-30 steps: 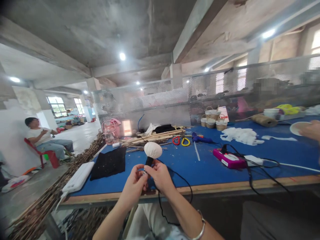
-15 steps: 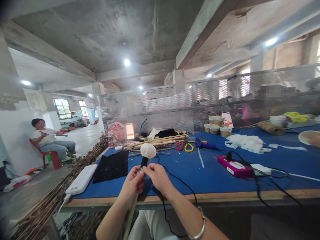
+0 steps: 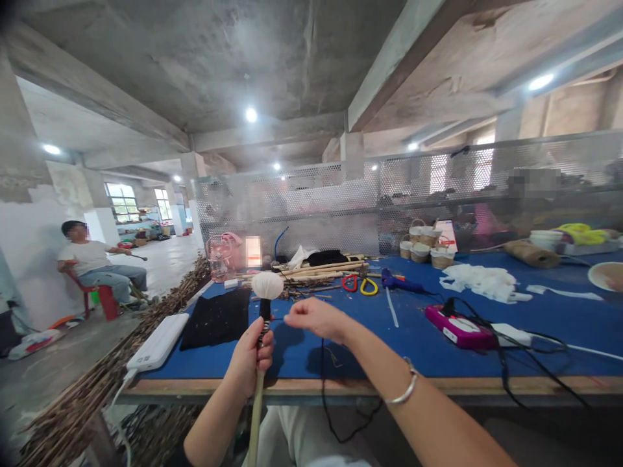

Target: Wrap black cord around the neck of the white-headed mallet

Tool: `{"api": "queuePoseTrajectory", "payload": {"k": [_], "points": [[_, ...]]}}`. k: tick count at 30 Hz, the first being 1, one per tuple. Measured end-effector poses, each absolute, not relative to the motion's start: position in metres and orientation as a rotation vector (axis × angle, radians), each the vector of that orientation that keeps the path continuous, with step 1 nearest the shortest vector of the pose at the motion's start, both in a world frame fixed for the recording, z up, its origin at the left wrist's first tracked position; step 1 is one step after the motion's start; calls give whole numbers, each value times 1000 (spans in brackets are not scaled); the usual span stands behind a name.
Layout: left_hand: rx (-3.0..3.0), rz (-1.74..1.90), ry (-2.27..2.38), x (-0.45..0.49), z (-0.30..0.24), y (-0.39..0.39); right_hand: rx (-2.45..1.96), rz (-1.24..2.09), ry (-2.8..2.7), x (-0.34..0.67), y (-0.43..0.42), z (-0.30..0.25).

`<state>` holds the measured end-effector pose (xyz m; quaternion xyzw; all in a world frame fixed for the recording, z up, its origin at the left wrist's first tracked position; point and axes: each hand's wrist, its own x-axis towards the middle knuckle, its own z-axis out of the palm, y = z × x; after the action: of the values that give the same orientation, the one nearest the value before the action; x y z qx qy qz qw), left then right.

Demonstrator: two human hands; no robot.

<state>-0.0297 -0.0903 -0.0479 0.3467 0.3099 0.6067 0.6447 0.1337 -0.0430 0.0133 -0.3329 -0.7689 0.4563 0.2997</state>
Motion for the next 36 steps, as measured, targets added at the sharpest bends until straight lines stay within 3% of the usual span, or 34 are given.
{"api": "queuePoseTrajectory", "payload": {"k": [2, 6, 11, 16, 26, 36], "points": [[778, 1349, 703, -29, -47, -90, -921, 1176, -1952, 161, -34, 41], [804, 1337, 701, -28, -45, -90, -1192, 569, -2050, 209, -1, 86], [797, 1355, 735, -26, -47, -91, -1859, 1, -2307, 217, 23, 58], [865, 1288, 780, -21, -48, -90, -1700, 164, -2374, 180, 30, 8], [674, 1408, 690, -28, -51, -83, -1837, 210, -2129, 122, 71, -25], [655, 1391, 703, -27, -51, -81, -1683, 164, -1646, 134, 80, 41]]}}
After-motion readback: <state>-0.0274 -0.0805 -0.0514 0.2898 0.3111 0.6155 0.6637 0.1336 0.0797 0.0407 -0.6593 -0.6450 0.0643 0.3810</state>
